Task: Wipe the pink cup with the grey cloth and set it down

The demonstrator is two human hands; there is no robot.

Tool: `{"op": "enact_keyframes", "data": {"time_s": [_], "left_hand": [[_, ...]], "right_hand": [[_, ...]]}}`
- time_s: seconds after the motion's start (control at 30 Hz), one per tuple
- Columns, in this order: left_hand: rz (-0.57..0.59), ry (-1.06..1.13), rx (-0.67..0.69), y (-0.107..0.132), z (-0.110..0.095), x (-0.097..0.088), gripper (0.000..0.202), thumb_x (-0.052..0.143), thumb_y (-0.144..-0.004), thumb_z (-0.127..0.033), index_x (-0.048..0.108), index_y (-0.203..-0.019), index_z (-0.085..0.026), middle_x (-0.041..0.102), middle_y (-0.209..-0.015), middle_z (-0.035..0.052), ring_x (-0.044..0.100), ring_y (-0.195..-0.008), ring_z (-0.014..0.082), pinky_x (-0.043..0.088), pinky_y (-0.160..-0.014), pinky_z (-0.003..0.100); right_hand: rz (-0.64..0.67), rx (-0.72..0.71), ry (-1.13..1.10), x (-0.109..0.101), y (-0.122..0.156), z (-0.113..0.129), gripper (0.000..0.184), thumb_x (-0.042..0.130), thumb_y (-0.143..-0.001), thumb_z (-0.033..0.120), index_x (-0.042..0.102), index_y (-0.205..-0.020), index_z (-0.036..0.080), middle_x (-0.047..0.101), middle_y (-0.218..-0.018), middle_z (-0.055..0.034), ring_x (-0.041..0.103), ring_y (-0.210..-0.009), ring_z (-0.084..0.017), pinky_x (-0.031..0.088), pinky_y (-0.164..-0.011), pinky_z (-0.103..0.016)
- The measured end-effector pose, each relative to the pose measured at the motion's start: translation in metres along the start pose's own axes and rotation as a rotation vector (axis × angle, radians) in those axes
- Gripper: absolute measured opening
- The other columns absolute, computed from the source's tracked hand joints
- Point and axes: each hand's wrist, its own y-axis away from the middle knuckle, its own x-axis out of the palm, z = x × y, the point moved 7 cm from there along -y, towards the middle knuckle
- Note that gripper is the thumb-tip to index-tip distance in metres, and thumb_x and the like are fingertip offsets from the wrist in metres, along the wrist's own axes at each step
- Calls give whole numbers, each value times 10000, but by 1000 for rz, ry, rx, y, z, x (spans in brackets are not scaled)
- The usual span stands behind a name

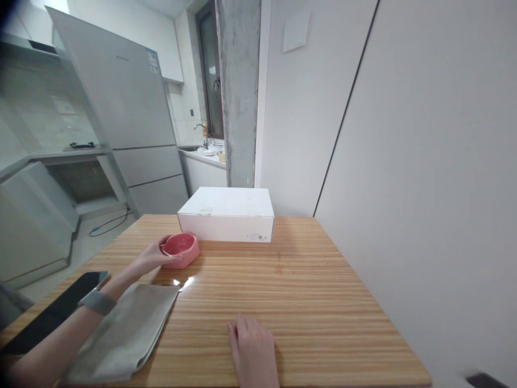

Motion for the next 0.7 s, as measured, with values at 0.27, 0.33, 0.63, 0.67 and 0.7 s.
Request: {"op": "enact_keyframes", "data": {"time_s": [0.27,0.33,0.63,0.67,0.7], "left_hand": [[202,220,124,4,-57,95,801,841,-482,-342,510,-1188,-160,637,-1164,107,614,-1036,267,494,-870,361],[200,217,129,4,-62,112,815,847,-468,-334,510,-1188,-158,626,-1181,109,602,-1058,270,480,-897,371],[175,167,132,1,-61,127,826,842,-466,-319,523,-1211,-157,632,-1163,122,570,-1097,324,424,-960,455],[178,160,138,1,-63,128,847,844,-465,-322,513,-1228,-157,625,-1178,128,567,-1103,326,420,-966,457],[188,177,144,2,-65,129,890,849,-460,-317,491,-1257,-153,608,-1206,141,556,-1121,332,409,-979,465]], "right_hand": [[-41,-1,7,-1,0,0,511,142,-999,392,467,-639,231,578,-554,13,570,-488,-136,297,-499,-262],[-38,0,8,0,0,0,506,143,-1000,382,462,-638,230,577,-555,14,563,-485,-133,291,-499,-261],[-16,-1,4,0,0,1,459,193,-999,347,457,-643,225,587,-572,5,564,-496,-132,287,-501,-255],[-12,2,6,0,0,0,466,184,-999,344,459,-643,224,589,-573,3,567,-497,-134,288,-502,-258],[-10,5,9,0,0,0,472,177,-1000,344,461,-642,225,590,-573,1,568,-498,-136,290,-503,-259]]}}
